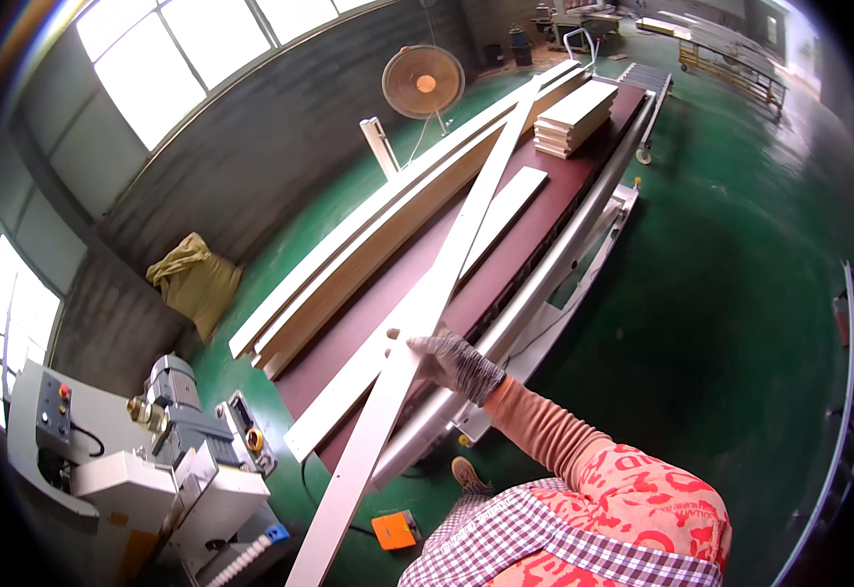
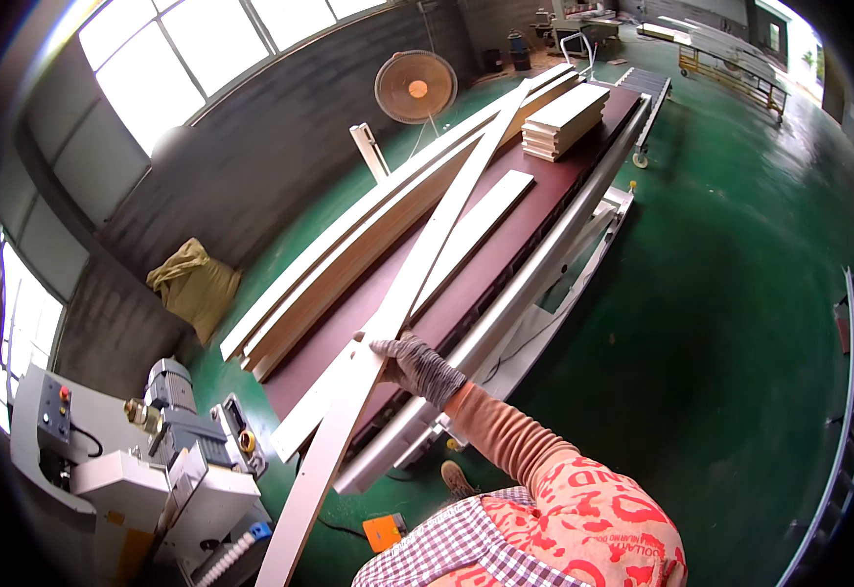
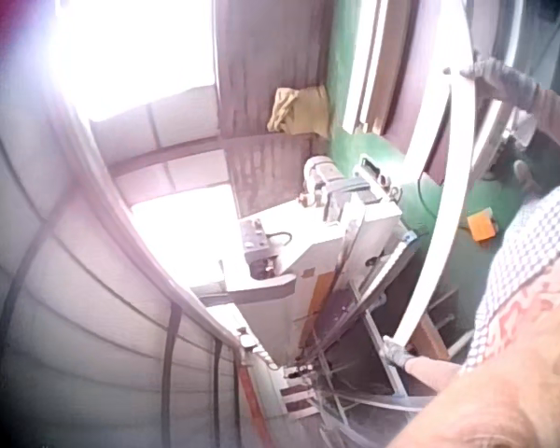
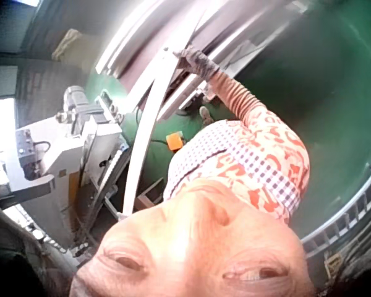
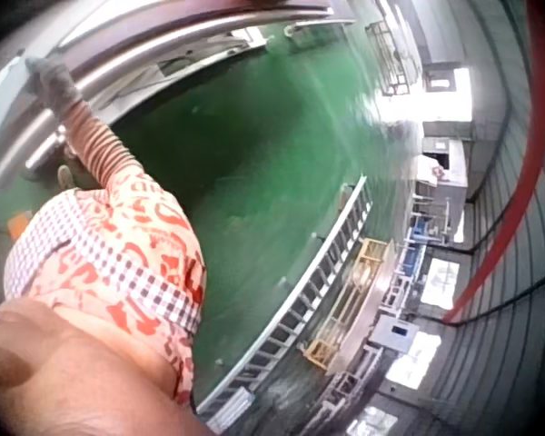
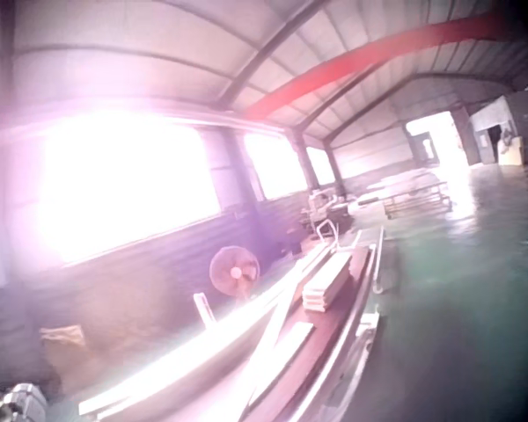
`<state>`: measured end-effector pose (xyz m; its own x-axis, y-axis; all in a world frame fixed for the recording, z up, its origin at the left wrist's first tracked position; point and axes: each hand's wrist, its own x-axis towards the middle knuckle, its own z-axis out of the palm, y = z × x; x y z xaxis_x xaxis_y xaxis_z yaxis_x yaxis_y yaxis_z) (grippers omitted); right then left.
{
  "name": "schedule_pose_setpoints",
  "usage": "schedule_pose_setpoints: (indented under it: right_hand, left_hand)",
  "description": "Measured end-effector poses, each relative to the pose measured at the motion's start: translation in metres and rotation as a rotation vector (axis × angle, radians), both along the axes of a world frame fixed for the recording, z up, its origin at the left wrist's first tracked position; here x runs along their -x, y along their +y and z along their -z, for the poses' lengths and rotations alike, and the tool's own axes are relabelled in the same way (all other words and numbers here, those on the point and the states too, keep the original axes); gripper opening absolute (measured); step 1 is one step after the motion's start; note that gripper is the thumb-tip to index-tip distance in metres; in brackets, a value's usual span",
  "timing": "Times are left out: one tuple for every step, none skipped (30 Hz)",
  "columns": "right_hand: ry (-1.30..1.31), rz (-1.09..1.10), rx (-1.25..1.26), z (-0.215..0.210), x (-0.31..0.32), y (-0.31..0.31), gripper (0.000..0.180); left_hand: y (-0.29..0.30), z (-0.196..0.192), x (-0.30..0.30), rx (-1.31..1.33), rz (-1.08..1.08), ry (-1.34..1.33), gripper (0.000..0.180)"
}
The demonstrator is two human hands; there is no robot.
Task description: The person repeatedly picks up long white wooden planks from a stack and places them onto a conveyor belt feeding a large industrial machine. The person wears gloves and handles the planks one at a time, ensuring they are positioned correctly on the belt before moving to the next piece.
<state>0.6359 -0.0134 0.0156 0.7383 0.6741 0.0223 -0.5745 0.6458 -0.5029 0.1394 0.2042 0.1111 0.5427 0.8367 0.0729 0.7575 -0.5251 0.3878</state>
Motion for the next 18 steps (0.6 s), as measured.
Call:
schedule_pose_setpoints:
  right_hand:
    - [-0.006, 0.018, 0.016, 0.004, -0.018, 0.007, 0.039]
    - [-0.009, 0.036, 0.032, 0.009, -0.037, 0.016, 0.038]
    - [0.001, 0.047, 0.027, 0.015, -0.058, 0.025, 0.037]
    - [-0.008, 0.097, 0.042, 0.014, -0.071, 0.036, 0.035]
    - [0.004, 0.125, 0.091, 0.014, -0.083, 0.047, 0.034]
    - [0.015, 0.151, 0.139, 0.012, -0.096, 0.058, 0.033]
    - [0.04, 0.134, 0.164, 0.023, -0.117, 0.068, 0.032]
    - [0.041, 0.165, 0.178, 0.03, -0.135, 0.079, 0.031]
    - [0.045, 0.165, 0.191, 0.037, -0.154, 0.087, 0.031]
    - [0.051, 0.158, 0.203, 0.041, -0.17, 0.095, 0.031]
    - [0.06, 0.181, 0.186, 0.054, -0.19, 0.1, 0.03]
    - [0.068, 0.204, 0.169, 0.067, -0.211, 0.105, 0.03]
    - [0.121, 0.2, 0.191, 0.08, -0.232, 0.11, 0.037]
    - [0.16, 0.226, 0.168, 0.098, -0.257, 0.113, 0.028]
    - [0.213, 0.294, 0.225, 0.096, -0.268, 0.12, 0.023]
    - [0.264, 0.362, 0.279, 0.091, -0.276, 0.128, 0.018]
    - [0.284, 0.423, 0.363, 0.077, -0.279, 0.137, 0.012]
    - [0.325, 0.458, 0.492, 0.076, -0.286, 0.146, 0.018]
  left_hand:
    - [0.022, 0.003, -0.015, 0.015, 0.005, -0.015, 0.052]
    - [0.045, 0.004, -0.031, 0.026, 0.009, -0.027, 0.052]
    - [0.068, 0.006, -0.048, 0.037, 0.008, -0.047, 0.052]
    - [0.091, 0.009, -0.062, 0.056, 0.005, -0.06, 0.052]
    - [0.113, 0.011, -0.075, 0.072, -0.003, -0.072, 0.053]
    - [0.135, 0.011, -0.087, 0.089, -0.012, -0.082, 0.053]
    - [0.156, 0.014, -0.102, 0.111, -0.019, -0.103, 0.053]
    - [0.176, 0.016, -0.114, 0.134, -0.033, -0.126, 0.053]
    - [0.196, 0.018, -0.127, 0.154, -0.053, -0.144, 0.054]
    - [0.213, 0.021, -0.136, 0.177, -0.078, -0.167, 0.054]
    - [0.232, 0.023, -0.147, 0.199, -0.1, -0.193, 0.054]
    - [0.25, 0.027, -0.157, 0.225, -0.12, -0.224, 0.054]
    - [0.267, 0.032, -0.167, 0.252, -0.147, -0.255, 0.055]
    - [0.285, 0.037, -0.179, 0.287, -0.168, -0.292, 0.055]
    - [0.303, 0.045, -0.183, 0.324, -0.207, -0.331, 0.055]
    - [0.32, 0.052, -0.188, 0.359, -0.248, -0.374, 0.056]
    - [0.337, 0.057, -0.195, 0.391, -0.279, -0.425, 0.056]
    - [0.355, 0.064, -0.2, 0.427, -0.309, -0.473, 0.057]
